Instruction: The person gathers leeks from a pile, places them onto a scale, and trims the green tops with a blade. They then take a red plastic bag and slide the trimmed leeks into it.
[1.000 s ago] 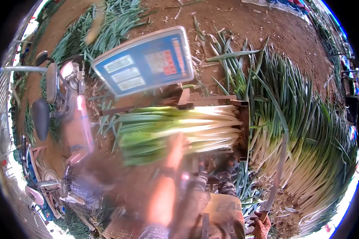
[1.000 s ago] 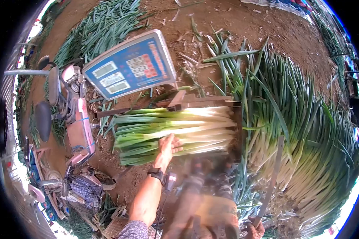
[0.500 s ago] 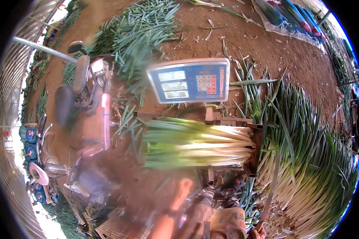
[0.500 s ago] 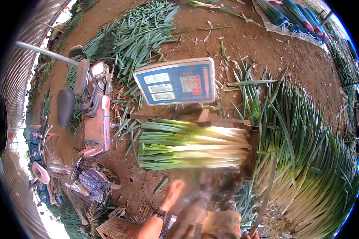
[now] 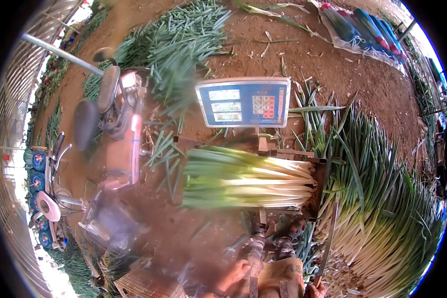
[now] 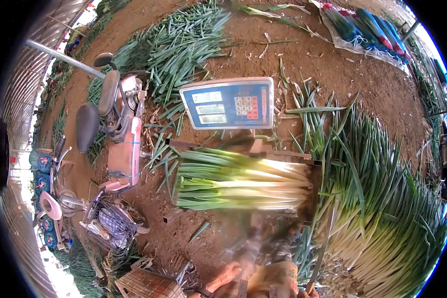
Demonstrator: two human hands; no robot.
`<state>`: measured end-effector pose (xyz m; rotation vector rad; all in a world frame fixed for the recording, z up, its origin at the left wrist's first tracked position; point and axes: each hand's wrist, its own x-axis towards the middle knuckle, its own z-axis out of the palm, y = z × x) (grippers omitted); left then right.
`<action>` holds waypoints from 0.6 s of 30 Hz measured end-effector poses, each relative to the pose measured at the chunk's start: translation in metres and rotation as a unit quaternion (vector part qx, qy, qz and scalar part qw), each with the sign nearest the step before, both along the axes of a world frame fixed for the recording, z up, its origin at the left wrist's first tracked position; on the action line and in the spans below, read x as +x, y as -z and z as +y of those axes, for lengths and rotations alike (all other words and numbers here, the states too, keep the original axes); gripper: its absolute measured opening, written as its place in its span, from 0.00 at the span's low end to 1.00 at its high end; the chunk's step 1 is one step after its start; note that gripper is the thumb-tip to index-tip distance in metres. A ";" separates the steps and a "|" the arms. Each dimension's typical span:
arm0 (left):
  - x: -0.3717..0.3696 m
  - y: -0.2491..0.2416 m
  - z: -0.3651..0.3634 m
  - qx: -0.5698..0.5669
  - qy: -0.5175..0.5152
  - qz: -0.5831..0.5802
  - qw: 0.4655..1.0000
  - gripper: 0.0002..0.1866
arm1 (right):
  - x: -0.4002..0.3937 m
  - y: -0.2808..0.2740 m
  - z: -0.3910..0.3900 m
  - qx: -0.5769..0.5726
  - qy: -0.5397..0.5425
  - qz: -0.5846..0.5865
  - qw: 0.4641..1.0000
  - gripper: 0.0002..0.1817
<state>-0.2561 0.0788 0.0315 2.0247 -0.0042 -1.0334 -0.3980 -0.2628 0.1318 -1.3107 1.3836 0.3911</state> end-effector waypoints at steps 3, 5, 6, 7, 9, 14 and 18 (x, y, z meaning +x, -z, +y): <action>-0.006 0.002 0.000 0.003 -0.002 -0.011 1.000 0.15 | 0.011 -0.002 0.010 -0.031 -0.009 -0.038 0.999 0.03; -0.018 0.017 0.005 -0.006 -0.010 -0.038 0.999 0.16 | 0.028 -0.017 0.015 -0.014 -0.007 -0.024 1.000 0.03; -0.025 0.026 0.008 -0.007 -0.017 -0.037 0.999 0.17 | 0.034 -0.023 0.017 -0.006 -0.006 -0.016 1.000 0.04; -0.031 0.033 0.010 -0.009 -0.023 -0.036 0.999 0.17 | 0.032 -0.022 0.017 -0.008 -0.002 -0.015 1.000 0.04; -0.024 0.024 0.012 0.025 -0.026 0.084 0.996 0.18 | 0.025 -0.017 0.014 -0.014 0.006 -0.013 1.000 0.05; -0.012 0.002 0.010 0.049 -0.031 0.156 0.986 0.19 | 0.029 -0.015 0.001 -0.024 0.040 -0.075 0.996 0.10; -0.011 -0.009 -0.004 0.043 0.013 0.042 0.998 0.19 | 0.051 -0.018 -0.010 -0.066 0.064 -0.050 0.995 0.12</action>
